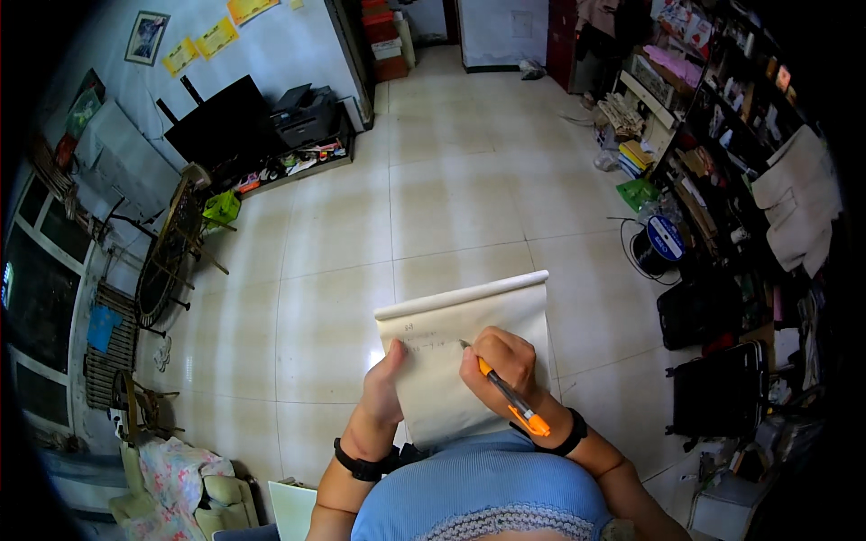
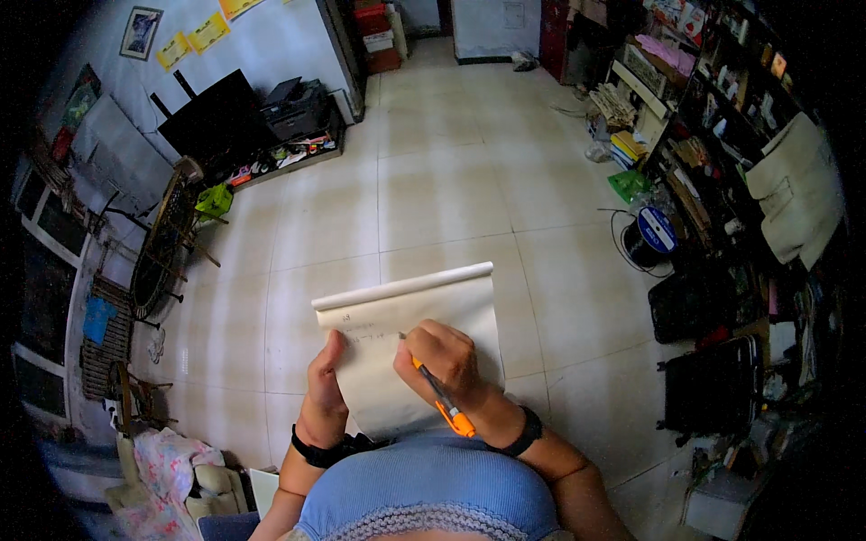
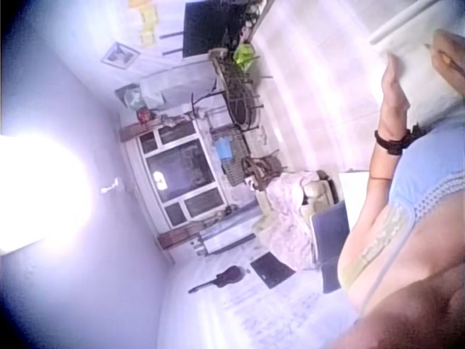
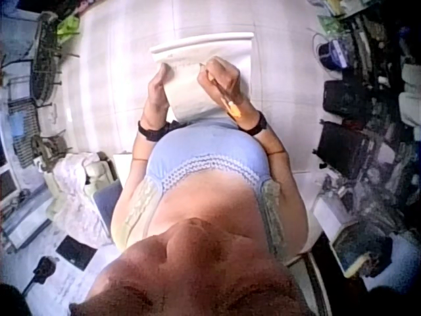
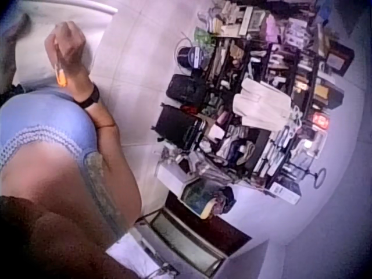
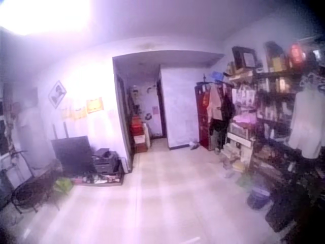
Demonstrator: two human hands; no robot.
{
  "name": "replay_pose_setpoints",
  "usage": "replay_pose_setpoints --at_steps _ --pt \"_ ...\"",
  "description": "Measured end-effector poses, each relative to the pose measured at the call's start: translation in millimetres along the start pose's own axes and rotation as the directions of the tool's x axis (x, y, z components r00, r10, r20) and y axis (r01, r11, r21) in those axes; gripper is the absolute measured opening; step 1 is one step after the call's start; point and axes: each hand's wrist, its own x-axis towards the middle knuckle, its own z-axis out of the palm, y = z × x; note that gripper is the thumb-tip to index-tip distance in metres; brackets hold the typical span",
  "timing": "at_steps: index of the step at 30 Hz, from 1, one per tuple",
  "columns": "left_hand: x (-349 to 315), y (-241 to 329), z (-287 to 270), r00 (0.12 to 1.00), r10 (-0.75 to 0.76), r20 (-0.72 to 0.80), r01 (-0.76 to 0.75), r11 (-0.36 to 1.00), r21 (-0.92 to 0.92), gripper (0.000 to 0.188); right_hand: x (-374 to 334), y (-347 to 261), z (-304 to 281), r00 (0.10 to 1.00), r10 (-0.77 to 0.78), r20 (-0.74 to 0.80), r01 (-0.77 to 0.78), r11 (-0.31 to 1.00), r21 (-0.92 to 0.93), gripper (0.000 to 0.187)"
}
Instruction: The person writes on a notepad using a pen, then moves to a storage shelf to pick up a white handheld spray gun and a plastic bottle, which they then screw together.
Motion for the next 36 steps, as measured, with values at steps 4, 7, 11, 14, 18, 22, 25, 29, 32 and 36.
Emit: replay_pose_setpoints --at_steps 4,7,11,14,18,22,25,29,32,36 --pt "-0.3 0.5 -0.6 0.999 -0.014 -0.030 0.014 1.000 0.011 0.064 0.2 0.7 -0.7 1.000 -0.006 0.003 0.005 1.000 0.011 0.020" --pt "0.0 0.9 3.7 1.000 -0.014 -0.007 0.015 1.000 0.028 0.064 -3.6 3.9 -1.4 0.999 0.029 -0.039 -0.027 0.998 0.056 0.020" --pt "1.3 0.8 2.2 1.000 -0.021 -0.014 0.022 0.999 0.041 0.065 -3.0 4.4 -4.5 1.000 0.011 -0.015 -0.010 1.000 0.028 0.019" --pt "-0.2 1.1 3.4 1.000 -0.011 0.012 0.010 0.999 0.053 0.064 -1.7 1.5 -5.3 1.000 0.031 -0.006 -0.031 0.999 0.021 0.019" --pt "1.5 0.8 5.8 1.000 -0.021 -0.019 0.022 0.998 0.058 0.065 -5.1 4.1 -4.0 0.998 0.028 -0.061 -0.027 1.000 0.016 0.020" --pt "-1.3 -0.5 7.5 0.998 -0.039 -0.041 0.042 0.997 0.066 0.066 -6.6 4.3 -3.6 0.998 0.029 -0.058 -0.031 0.999 -0.030 0.020" --pt "-0.7 -2.8 5.0 0.999 -0.029 -0.018 0.030 0.998 0.057 0.066 -9.2 6.6 -2.7 0.998 0.026 -0.050 -0.026 1.000 0.013 0.020" --pt "-1.1 -3.8 5.0 0.999 -0.031 -0.015 0.031 0.999 0.037 0.066 -11.2 4.2 -3.8 0.995 0.012 -0.094 -0.012 1.000 0.001 0.019" --pt "-1.2 -2.6 4.4 0.999 -0.024 -0.026 0.025 0.999 0.041 0.067 -9.6 4.6 -5.1 0.995 0.013 -0.096 -0.011 1.000 0.022 0.018" --pt "3.8 -0.5 5.2 0.998 -0.055 -0.002 0.055 0.995 0.081 0.068 -10.8 8.3 -2.6 0.992 0.030 -0.123 -0.038 0.998 -0.056 0.015"
